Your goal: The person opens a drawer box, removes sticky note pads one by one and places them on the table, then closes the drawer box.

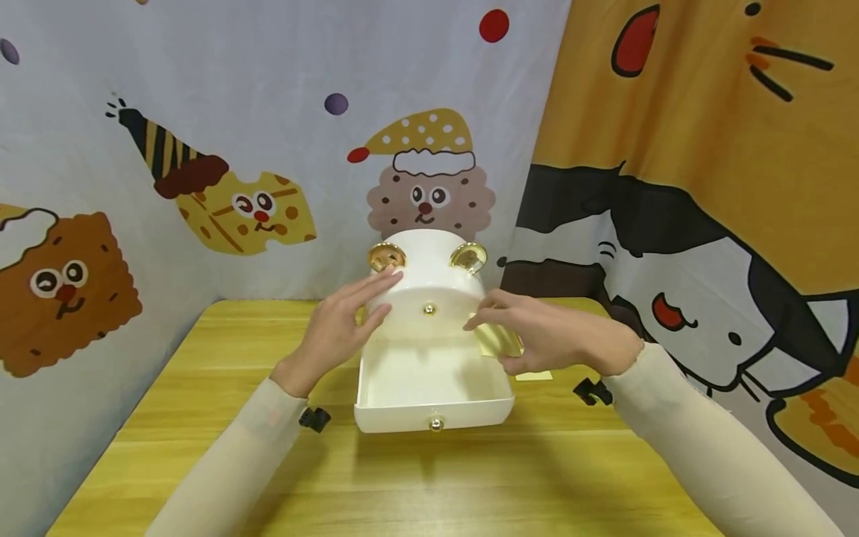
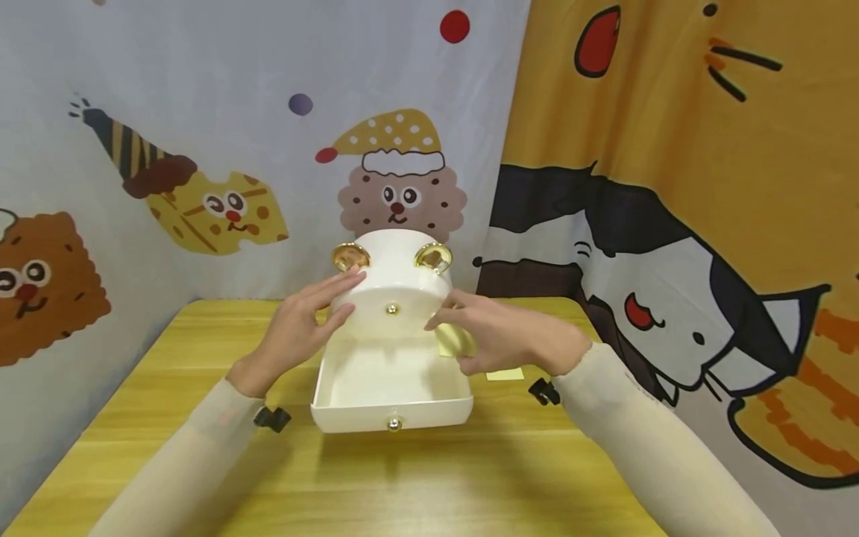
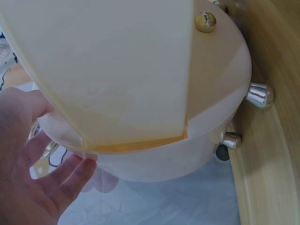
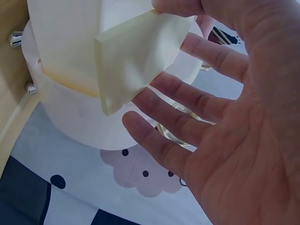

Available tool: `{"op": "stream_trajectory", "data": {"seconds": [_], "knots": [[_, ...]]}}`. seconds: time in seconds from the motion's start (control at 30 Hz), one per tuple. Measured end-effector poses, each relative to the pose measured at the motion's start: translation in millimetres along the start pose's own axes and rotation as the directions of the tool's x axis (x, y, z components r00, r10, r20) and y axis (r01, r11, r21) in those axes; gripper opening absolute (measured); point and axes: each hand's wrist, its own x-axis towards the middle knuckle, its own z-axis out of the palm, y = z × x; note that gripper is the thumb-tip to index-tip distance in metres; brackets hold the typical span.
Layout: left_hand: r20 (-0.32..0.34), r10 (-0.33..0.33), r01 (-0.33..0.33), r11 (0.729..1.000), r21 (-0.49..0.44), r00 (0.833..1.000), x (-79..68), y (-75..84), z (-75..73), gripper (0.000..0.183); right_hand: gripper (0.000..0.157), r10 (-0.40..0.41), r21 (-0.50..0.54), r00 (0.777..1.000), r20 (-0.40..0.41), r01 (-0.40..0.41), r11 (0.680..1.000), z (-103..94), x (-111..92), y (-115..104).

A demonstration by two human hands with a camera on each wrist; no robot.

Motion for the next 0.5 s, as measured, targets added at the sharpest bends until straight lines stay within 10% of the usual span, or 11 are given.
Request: {"op": "stream_trajectory", "data": {"seconds": [0.5], "knots": [[-0.002, 0.007, -0.007, 1.000, 0.009, 1.000, 0.7, -0.1, -0.3, 0.056, 0.063, 0.043, 0.022, 0.999, -0.021, -0.043, 0.999, 1.9, -16.1, 16.1]]}}
